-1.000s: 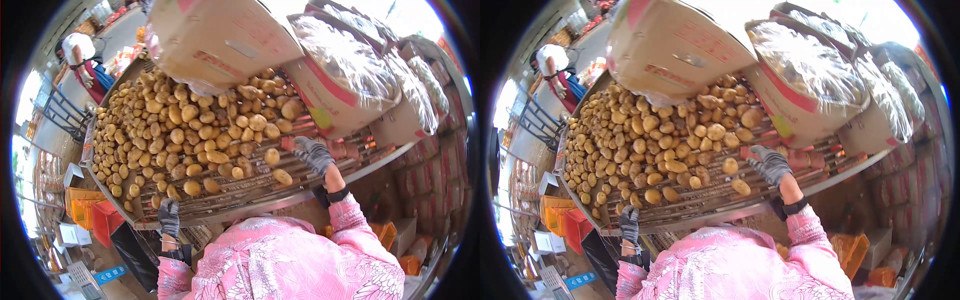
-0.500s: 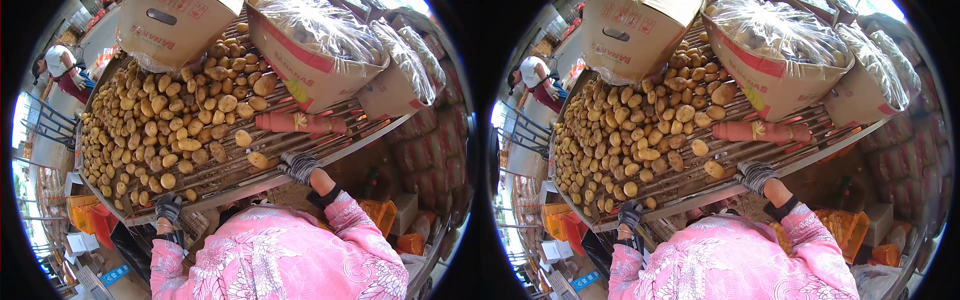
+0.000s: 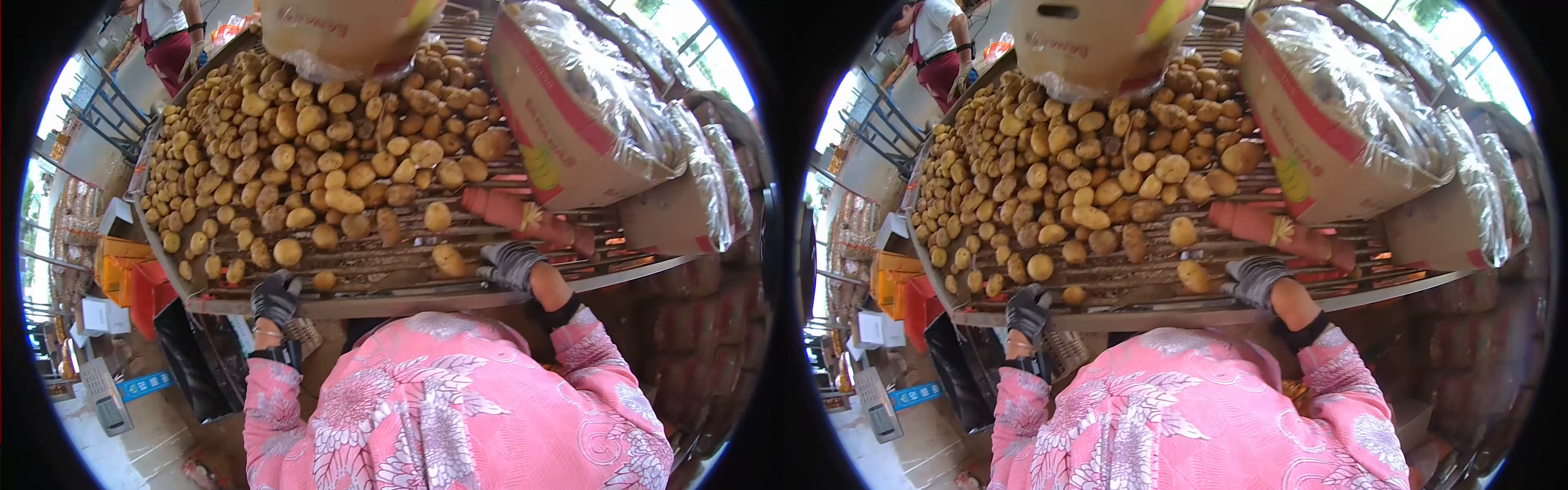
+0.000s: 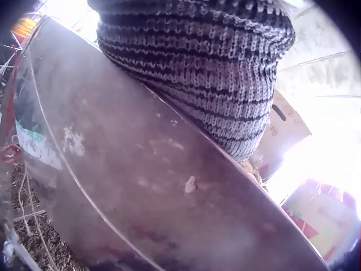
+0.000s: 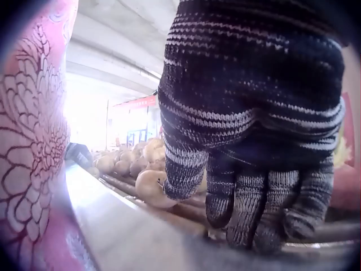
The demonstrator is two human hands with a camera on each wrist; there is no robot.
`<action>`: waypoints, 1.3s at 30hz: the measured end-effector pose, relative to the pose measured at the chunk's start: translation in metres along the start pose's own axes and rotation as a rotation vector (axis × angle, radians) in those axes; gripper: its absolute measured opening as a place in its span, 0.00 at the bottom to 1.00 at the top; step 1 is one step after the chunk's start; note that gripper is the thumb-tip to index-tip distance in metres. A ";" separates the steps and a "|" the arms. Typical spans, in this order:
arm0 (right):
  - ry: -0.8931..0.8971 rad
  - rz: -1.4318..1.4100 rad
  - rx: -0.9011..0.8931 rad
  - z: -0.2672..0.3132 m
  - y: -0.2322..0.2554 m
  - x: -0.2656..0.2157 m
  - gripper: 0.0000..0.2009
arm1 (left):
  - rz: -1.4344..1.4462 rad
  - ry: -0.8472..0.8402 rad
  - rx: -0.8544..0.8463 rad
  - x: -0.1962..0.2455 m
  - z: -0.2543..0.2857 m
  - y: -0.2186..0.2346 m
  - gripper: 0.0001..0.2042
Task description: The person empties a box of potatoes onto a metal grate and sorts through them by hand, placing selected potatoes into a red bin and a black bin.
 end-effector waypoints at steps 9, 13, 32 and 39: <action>0.068 -0.048 0.074 -0.020 0.038 -0.008 0.18 | -0.093 -0.041 0.143 -0.001 0.002 0.003 0.15; 0.139 -0.179 0.107 -0.038 0.016 -0.008 0.17 | 0.005 -0.035 0.148 -0.009 0.001 -0.005 0.15; 0.098 -0.021 0.047 -0.029 0.022 -0.026 0.17 | -0.045 0.093 0.002 -0.005 -0.001 -0.001 0.19; 0.113 0.048 0.040 -0.034 0.043 -0.059 0.18 | -0.040 0.069 0.024 0.003 0.004 0.009 0.17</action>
Point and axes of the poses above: each hand's wrist, its own z-axis away from the middle knuckle, its own y-axis out of the back of the hand, x = y × z, the point moved 7 cm from there along -z, towards the middle knuckle, and after that the axes turned 1 degree about -x, right-handed, at the moved point
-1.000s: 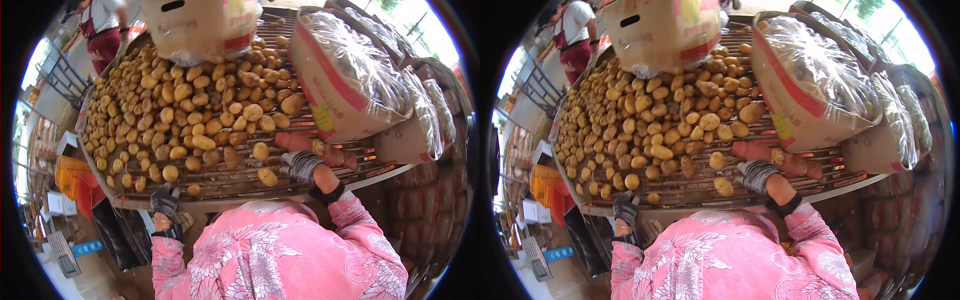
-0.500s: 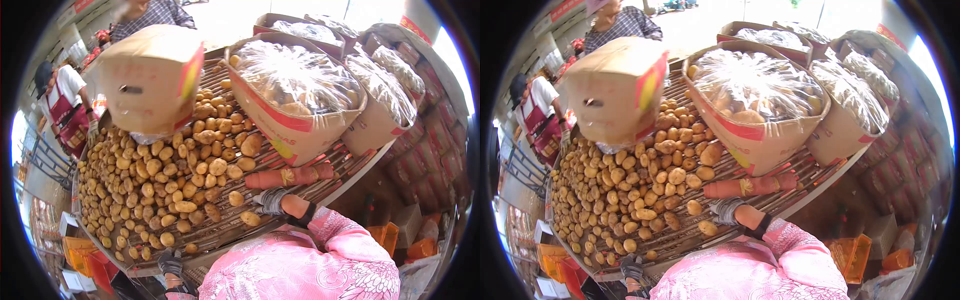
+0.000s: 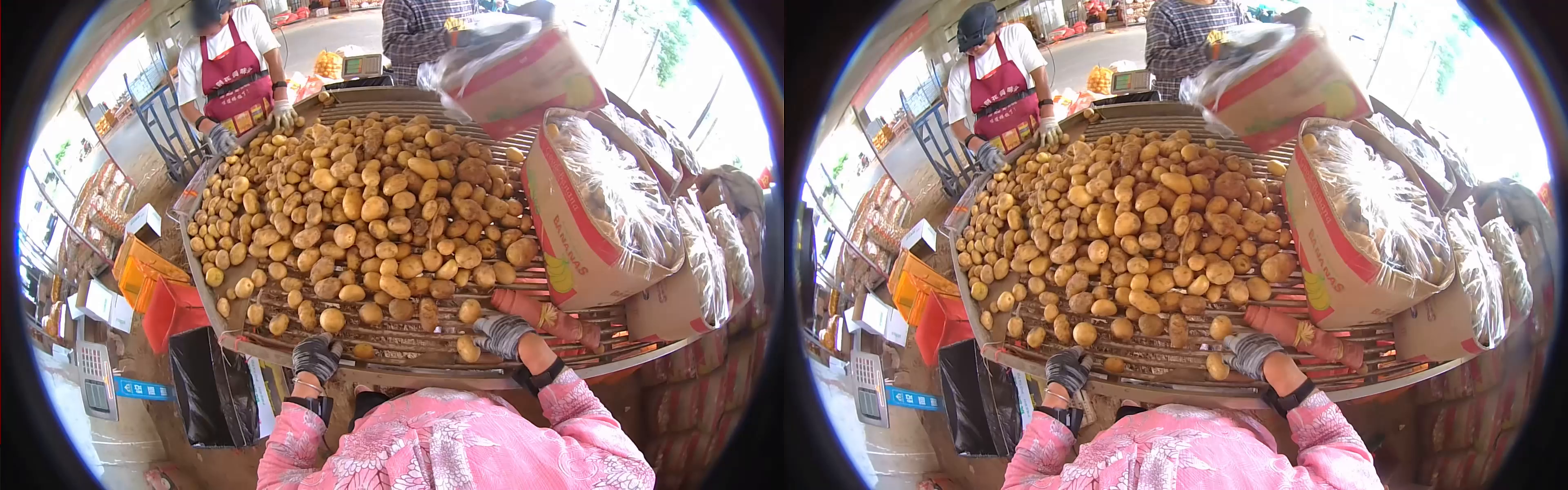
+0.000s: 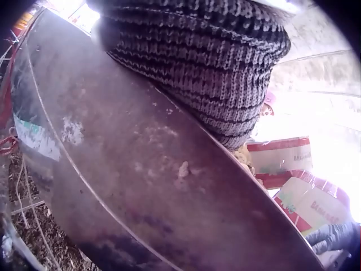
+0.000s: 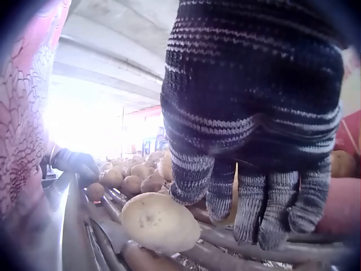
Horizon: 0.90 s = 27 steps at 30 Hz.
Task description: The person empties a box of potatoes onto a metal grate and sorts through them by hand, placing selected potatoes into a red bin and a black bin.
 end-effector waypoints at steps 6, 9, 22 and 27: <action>0.075 0.000 -0.030 -0.033 -0.005 -0.037 0.19 | -0.002 -0.161 -0.038 -0.001 0.005 -0.003 0.15; 0.091 0.002 0.003 -0.045 -0.012 -0.043 0.19 | 0.016 -0.150 -0.016 -0.027 0.002 0.003 0.14; -0.090 -0.220 0.383 -0.076 0.122 -0.040 0.19 | 0.017 0.018 -0.011 -0.071 -0.008 0.018 0.15; -0.186 -0.039 0.583 -0.133 0.144 -0.038 0.24 | 0.019 0.002 0.088 -0.074 -0.009 0.022 0.13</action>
Point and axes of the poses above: each hand's wrist, its own z-axis away from the middle knuckle, its own y-axis out of the back of the hand, x = y × z, the point moved 7 cm from there along -z, towards the middle knuckle, and after that the axes turned 1 degree about -x, right-handed, at the moved point
